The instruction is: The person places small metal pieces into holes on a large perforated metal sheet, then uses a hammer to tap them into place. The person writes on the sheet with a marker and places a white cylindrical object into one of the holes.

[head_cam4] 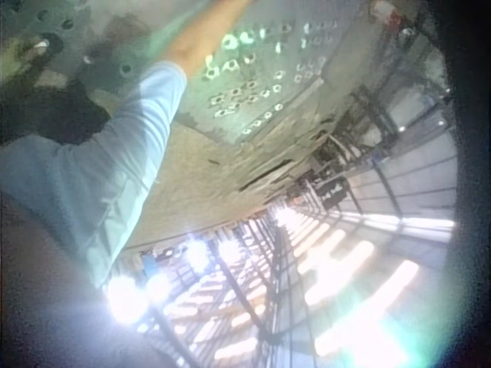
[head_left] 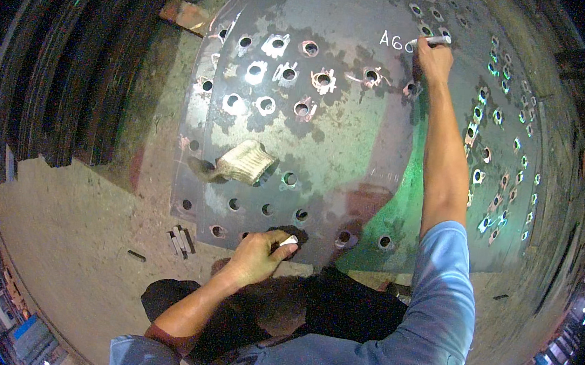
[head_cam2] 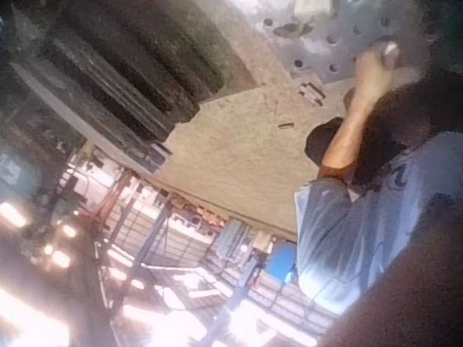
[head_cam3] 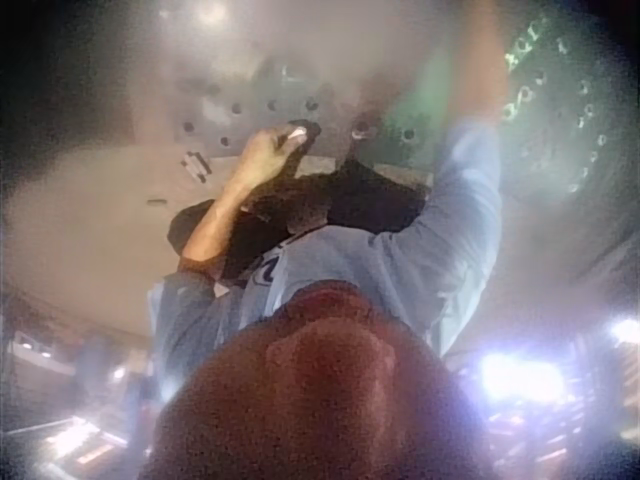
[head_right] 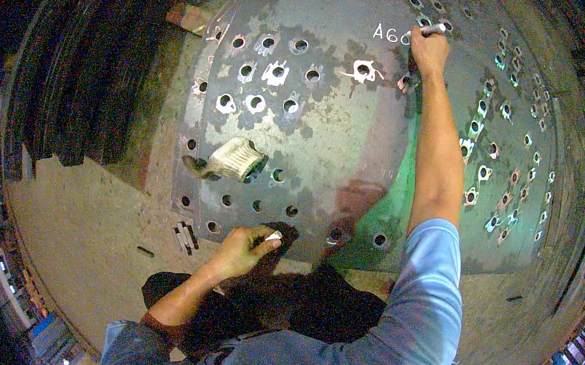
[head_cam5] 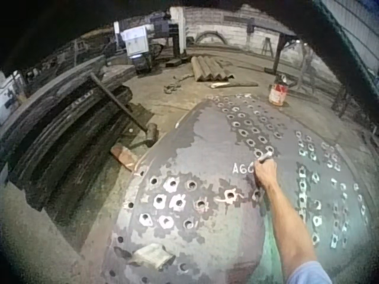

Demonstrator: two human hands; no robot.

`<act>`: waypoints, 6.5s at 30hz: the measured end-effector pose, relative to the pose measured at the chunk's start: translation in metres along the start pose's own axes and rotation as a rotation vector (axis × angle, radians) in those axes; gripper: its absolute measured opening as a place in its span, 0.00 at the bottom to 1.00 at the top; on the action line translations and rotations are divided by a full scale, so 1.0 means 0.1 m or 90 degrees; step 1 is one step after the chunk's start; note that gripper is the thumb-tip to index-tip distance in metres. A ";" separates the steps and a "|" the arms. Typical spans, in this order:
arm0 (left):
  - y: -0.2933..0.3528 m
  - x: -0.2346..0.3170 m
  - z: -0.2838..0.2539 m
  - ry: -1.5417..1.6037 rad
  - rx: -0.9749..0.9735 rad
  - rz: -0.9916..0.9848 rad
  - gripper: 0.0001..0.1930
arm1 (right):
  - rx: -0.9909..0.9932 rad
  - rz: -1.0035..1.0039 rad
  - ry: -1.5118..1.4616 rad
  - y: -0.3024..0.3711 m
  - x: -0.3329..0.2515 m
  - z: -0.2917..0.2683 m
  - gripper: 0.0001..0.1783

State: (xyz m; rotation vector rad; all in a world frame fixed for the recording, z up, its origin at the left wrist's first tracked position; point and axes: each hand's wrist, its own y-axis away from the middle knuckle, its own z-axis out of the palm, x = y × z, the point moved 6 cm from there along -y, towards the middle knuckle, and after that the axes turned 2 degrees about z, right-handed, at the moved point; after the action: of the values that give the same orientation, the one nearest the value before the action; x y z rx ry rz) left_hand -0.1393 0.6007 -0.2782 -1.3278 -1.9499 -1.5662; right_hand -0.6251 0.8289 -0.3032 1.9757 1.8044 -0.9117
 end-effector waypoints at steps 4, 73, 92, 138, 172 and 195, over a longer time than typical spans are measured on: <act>-0.02 0.02 0.02 0.029 0.042 0.056 0.15 | 0.054 0.067 -0.009 -0.25 0.52 -0.29 0.28; -0.19 0.05 0.08 -0.008 -0.009 0.011 0.15 | 0.059 0.039 0.063 -0.16 0.66 -0.42 0.29; -0.20 0.08 0.07 -0.021 -0.031 -0.015 0.15 | 0.059 0.068 0.112 -0.36 1.03 -0.58 0.31; 0.03 0.08 0.76 -0.094 -0.195 0.115 0.17 | -0.079 0.206 -0.397 3.08 0.72 -1.53 0.08; -0.37 0.19 0.36 -0.091 0.037 0.209 0.12 | -0.084 -0.050 -0.158 3.38 0.22 -1.15 0.06; -0.54 0.24 0.39 -0.078 0.050 0.212 0.11 | -0.147 -0.173 -0.157 3.30 0.09 -0.95 0.11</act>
State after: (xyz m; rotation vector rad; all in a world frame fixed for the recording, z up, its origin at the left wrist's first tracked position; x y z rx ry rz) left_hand -0.1834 0.6479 -0.3077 -1.6469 -1.7252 -1.2649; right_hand -0.2824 0.8430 -0.2992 1.4368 1.9607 -0.9291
